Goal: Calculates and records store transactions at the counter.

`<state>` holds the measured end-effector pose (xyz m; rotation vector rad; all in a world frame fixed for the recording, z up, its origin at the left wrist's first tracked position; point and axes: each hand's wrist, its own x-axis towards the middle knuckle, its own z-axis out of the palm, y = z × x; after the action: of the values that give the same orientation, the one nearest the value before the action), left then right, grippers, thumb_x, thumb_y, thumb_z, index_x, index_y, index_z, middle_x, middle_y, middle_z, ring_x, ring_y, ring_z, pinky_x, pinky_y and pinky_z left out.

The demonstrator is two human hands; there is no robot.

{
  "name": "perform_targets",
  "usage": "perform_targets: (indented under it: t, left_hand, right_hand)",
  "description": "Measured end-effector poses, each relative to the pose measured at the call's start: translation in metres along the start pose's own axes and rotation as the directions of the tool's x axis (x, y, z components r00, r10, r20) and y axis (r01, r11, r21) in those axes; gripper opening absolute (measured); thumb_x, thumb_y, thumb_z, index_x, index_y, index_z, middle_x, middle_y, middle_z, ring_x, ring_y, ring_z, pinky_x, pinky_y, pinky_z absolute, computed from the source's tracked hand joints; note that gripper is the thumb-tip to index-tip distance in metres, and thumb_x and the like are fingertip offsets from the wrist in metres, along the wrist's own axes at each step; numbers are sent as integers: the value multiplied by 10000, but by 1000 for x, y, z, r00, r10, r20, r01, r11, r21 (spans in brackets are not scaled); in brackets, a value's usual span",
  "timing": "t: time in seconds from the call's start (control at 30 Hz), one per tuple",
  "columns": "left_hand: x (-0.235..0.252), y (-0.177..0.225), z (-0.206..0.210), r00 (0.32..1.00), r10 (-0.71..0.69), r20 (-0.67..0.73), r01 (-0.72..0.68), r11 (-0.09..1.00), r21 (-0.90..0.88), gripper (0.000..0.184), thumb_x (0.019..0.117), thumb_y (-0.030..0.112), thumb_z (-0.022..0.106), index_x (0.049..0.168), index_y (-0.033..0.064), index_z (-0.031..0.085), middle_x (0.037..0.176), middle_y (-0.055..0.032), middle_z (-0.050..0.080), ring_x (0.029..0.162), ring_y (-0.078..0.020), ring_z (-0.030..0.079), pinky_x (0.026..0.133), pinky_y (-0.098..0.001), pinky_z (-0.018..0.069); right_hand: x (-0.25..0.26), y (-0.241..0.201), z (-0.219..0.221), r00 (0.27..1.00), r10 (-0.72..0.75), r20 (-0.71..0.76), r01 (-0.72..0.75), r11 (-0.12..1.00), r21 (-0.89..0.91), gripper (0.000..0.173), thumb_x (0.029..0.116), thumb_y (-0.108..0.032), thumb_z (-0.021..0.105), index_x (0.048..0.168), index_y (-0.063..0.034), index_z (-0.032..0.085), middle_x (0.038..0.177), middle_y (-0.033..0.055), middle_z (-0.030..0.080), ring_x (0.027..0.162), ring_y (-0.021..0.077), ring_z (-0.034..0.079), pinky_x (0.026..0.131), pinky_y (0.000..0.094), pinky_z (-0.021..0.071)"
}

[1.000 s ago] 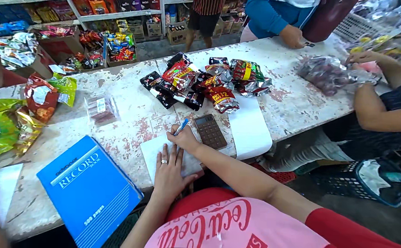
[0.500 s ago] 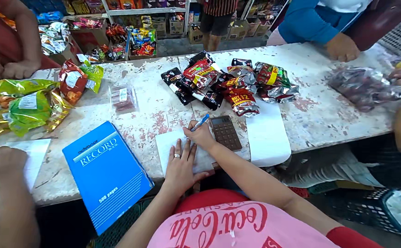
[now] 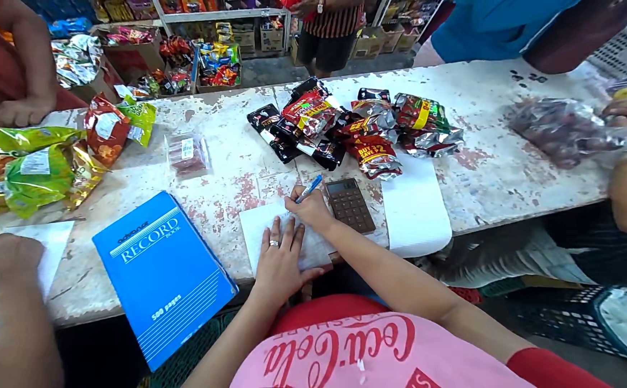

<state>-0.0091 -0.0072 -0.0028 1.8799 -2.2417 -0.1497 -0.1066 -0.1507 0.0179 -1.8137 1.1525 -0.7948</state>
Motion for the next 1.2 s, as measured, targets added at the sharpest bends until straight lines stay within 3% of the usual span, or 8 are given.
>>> perform_targets:
  t: [0.37, 0.5, 0.67, 0.83, 1.07, 1.13, 1.2]
  left_hand:
    - [-1, -1, 1, 1000, 9, -3, -9, 1000, 4, 1041, 834, 887, 360, 1527, 119, 479, 1603, -163, 414, 1485, -457, 343, 1152, -657, 312]
    - [-1, -1, 1, 1000, 5, -1, -5, 1000, -19, 1032, 839, 879, 373, 1531, 120, 475, 1609, -162, 405, 1494, -458, 325, 1161, -661, 298]
    - [-2, -1, 4, 1000, 10, -21, -10, 1000, -7, 1036, 839, 888, 345, 1524, 123, 485, 1598, -163, 421, 1484, -457, 344, 1152, -656, 316]
    - [-1, 0, 1, 1000, 5, 7, -5, 1000, 5, 1041, 832, 884, 372, 1533, 122, 471, 1612, -156, 402, 1497, -455, 321, 1159, -652, 304]
    - [-1, -2, 2, 999, 20, -27, -20, 1000, 2, 1038, 837, 891, 334, 1512, 121, 502, 1591, -158, 434, 1480, -455, 355, 1145, -658, 324]
    - [0, -4, -4, 1000, -3, 4, 4, 995, -103, 997, 862, 860, 361, 1511, 116, 499, 1599, -162, 420, 1500, -451, 317, 1170, -648, 290]
    - [3, -11, -12, 998, -62, -24, 55, 972, -229, 894, 918, 767, 421, 1489, 86, 519, 1577, -190, 438, 1493, -462, 318, 1180, -629, 296]
  right_hand:
    - [1, 5, -1, 999, -41, 4, 40, 998, 37, 278, 882, -88, 684, 643, -70, 542, 537, -45, 436, 501, 20, 404, 505, 217, 345]
    - [-2, 5, 0, 999, -45, 5, 45, 998, -44, 268, 897, -134, 674, 668, -57, 557, 570, -11, 480, 541, 65, 461, 538, 269, 396]
    - [-2, 3, -2, 998, -27, -54, 27, 1000, -5, 275, 871, -96, 699, 641, -70, 550, 536, -39, 451, 499, 27, 419, 505, 226, 362]
    - [-1, 1, -5, 1000, -14, 9, 15, 997, -69, 266, 882, -111, 678, 653, -67, 549, 546, -32, 445, 521, 45, 424, 525, 250, 358]
    - [1, 2, -4, 999, -33, -20, 32, 997, -64, 267, 872, -78, 670, 643, -65, 532, 537, -21, 426, 508, 55, 411, 506, 254, 343]
    - [3, 5, -4, 999, -38, -10, 38, 999, -1, 260, 887, -99, 701, 673, -52, 560, 550, -21, 446, 514, 50, 418, 516, 246, 356]
    - [3, 10, -10, 998, -48, 48, 38, 981, 191, 198, 916, -143, 744, 807, -19, 635, 641, -15, 550, 573, 31, 491, 579, 218, 438]
